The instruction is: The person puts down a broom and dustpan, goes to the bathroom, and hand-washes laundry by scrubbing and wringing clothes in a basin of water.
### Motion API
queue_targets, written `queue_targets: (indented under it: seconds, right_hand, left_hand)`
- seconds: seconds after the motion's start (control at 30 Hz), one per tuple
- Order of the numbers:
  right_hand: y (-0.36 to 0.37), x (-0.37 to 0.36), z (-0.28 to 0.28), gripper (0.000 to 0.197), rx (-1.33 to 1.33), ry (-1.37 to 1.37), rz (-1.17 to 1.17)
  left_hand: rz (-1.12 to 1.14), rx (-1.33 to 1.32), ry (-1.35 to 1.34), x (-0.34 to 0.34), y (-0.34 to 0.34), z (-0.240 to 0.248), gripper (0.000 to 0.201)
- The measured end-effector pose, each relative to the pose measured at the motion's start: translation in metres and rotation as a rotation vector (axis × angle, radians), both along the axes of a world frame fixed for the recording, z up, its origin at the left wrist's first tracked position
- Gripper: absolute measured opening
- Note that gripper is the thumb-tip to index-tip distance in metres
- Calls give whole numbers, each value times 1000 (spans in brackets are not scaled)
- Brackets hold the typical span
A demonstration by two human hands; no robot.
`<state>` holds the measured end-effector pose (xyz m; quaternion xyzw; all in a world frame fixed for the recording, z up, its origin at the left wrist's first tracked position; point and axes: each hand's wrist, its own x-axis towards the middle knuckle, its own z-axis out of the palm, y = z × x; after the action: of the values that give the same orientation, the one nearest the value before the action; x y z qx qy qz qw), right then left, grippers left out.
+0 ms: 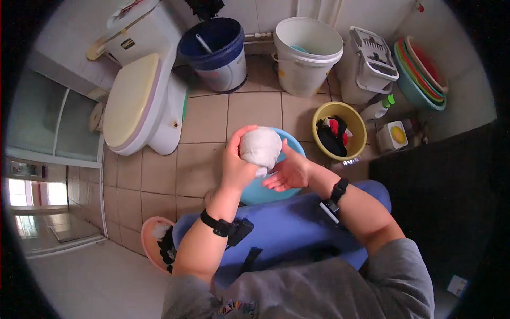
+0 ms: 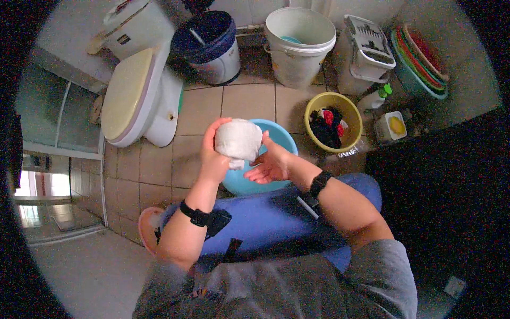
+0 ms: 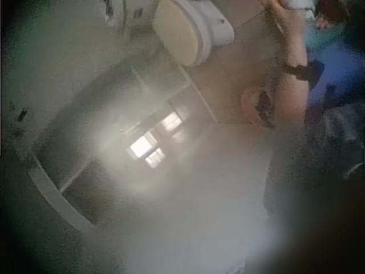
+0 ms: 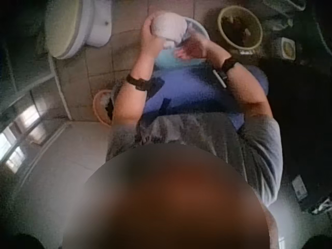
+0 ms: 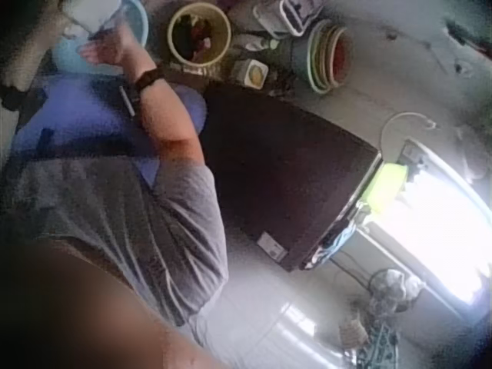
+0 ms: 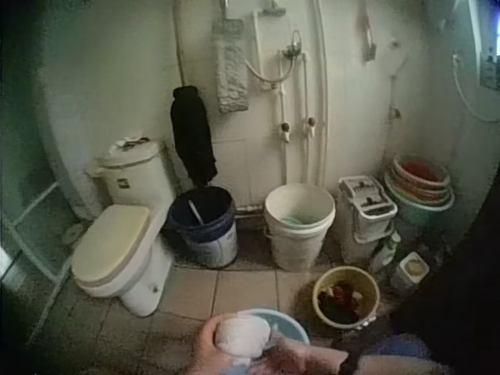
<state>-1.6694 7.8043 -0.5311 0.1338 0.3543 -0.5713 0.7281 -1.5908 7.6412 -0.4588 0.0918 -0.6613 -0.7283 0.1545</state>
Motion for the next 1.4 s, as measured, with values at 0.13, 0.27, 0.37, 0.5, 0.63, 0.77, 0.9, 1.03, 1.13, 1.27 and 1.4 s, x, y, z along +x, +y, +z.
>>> queue_targets:
  seconds: [0.13, 0.27, 0.37, 0.5, 0.63, 0.77, 0.9, 1.03, 1.13, 1.27, 1.4]
  right_hand:
    - [-9, 8, 16, 108, -175, -19, -160]
    - [-4, 7, -6, 92, -85, -4, -230]
    - [11, -1, -27, 84, -231, -182, -285]
    - [-10, 24, 100, 76, -53, 160, -347]
    - [-9, 5, 55, 65, -108, -78, -410]
    - [-20, 4, 30, 56, -209, -64, -482]
    - [-20, 11, 17, 63, -169, 116, -452]
    - [-24, 11, 37, 94, -340, 64, -345]
    - [-20, 9, 33, 99, -581, -141, -327]
    - [-23, 15, 40, 94, -518, 20, -288]
    - [-21, 19, 33, 84, -481, -23, -307]
  left_hand:
    - [-150, -167, -34, 21, 5, 8, 57]
    - [-263, -314, 167, 27, 21, 17, 47]
    - [-277, -307, 159, 34, 33, 23, 46]
    - [-356, -285, 215, 31, 27, 26, 46]
    - [-430, -166, 209, 24, 25, 36, 45]
    - [-360, 268, 51, 27, 21, 25, 43]
    - [-245, 464, 13, 18, 2, 12, 36]
    - [-65, 424, -13, 4, -19, 17, 49]
    - [-44, 354, -66, -14, -39, -7, 44]
    - [-23, 442, -184, -21, -40, -21, 37]
    - [-161, 346, -343, -21, -49, -23, 36]
